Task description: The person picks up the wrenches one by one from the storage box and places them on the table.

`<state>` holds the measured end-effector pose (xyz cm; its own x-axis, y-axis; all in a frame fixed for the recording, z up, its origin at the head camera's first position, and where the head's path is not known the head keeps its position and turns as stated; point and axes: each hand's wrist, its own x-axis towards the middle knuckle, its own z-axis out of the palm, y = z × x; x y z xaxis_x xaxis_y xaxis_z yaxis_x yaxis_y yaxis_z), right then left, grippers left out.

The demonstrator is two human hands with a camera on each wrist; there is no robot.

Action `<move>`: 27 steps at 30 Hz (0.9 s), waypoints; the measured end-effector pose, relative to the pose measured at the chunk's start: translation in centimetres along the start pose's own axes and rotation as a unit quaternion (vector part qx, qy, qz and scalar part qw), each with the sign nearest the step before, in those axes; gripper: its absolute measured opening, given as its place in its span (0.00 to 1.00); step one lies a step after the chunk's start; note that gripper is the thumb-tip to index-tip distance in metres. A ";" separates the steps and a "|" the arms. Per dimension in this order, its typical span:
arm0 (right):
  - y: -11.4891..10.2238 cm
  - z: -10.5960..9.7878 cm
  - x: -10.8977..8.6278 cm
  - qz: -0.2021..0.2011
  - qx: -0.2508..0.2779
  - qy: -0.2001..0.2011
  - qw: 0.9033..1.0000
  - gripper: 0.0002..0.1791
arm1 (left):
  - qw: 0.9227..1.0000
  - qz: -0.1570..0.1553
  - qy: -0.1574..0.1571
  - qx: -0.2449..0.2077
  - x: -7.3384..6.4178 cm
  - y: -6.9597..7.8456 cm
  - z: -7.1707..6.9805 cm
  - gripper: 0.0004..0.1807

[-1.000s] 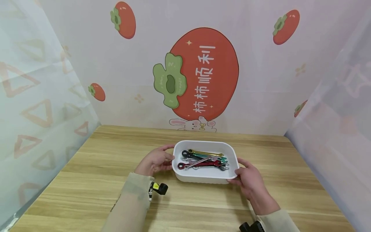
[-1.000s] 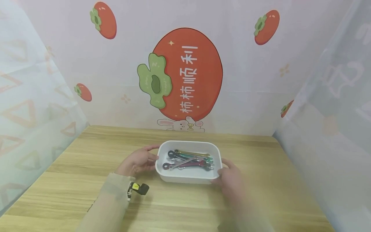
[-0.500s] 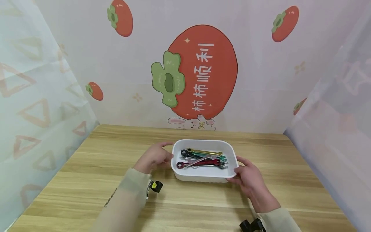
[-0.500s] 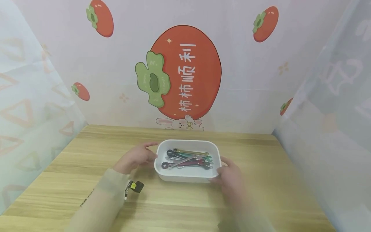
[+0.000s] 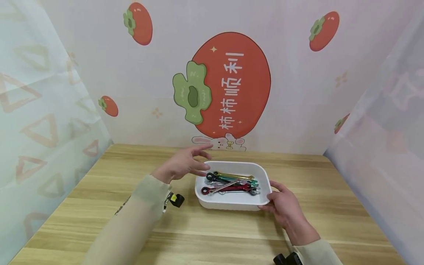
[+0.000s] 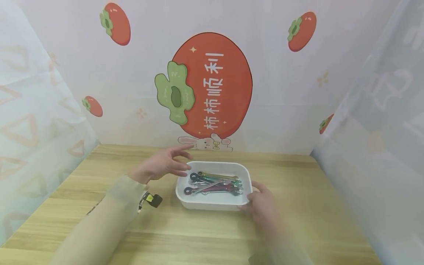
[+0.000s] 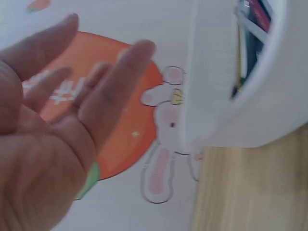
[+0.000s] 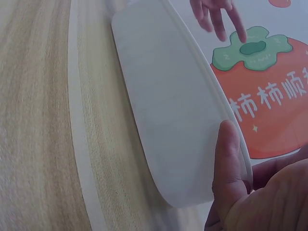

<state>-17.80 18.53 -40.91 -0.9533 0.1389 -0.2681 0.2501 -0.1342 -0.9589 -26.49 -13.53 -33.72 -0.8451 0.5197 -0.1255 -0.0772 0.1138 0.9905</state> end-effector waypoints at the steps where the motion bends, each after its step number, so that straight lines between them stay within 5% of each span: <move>1: 0.0 0.0 0.0 0.000 0.000 0.000 1.000 0.33 | 1.000 0.003 -0.006 0.001 0.4 -0.2 0.2 0.43; 8: 0.3 -0.2 0.2 0.000 0.001 0.000 1.000 0.33 | 0.998 0.012 -0.040 0.039 2.8 -1.8 1.9 0.42; 19: 0.6 0.1 0.1 -0.005 0.005 0.003 1.000 0.33 | 0.988 -0.046 -0.047 0.137 5.3 -3.8 3.7 0.41; 27: 0.5 0.0 0.1 -0.008 0.002 0.004 1.000 0.32 | 0.962 -0.061 -0.031 0.264 5.9 -4.3 5.1 0.43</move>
<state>-17.76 18.51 -41.46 -0.9559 0.1494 -0.2527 0.2333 -0.1364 -0.9628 -28.51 -6.65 -39.04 -0.8123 0.5228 -0.2584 0.1199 0.5834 0.8033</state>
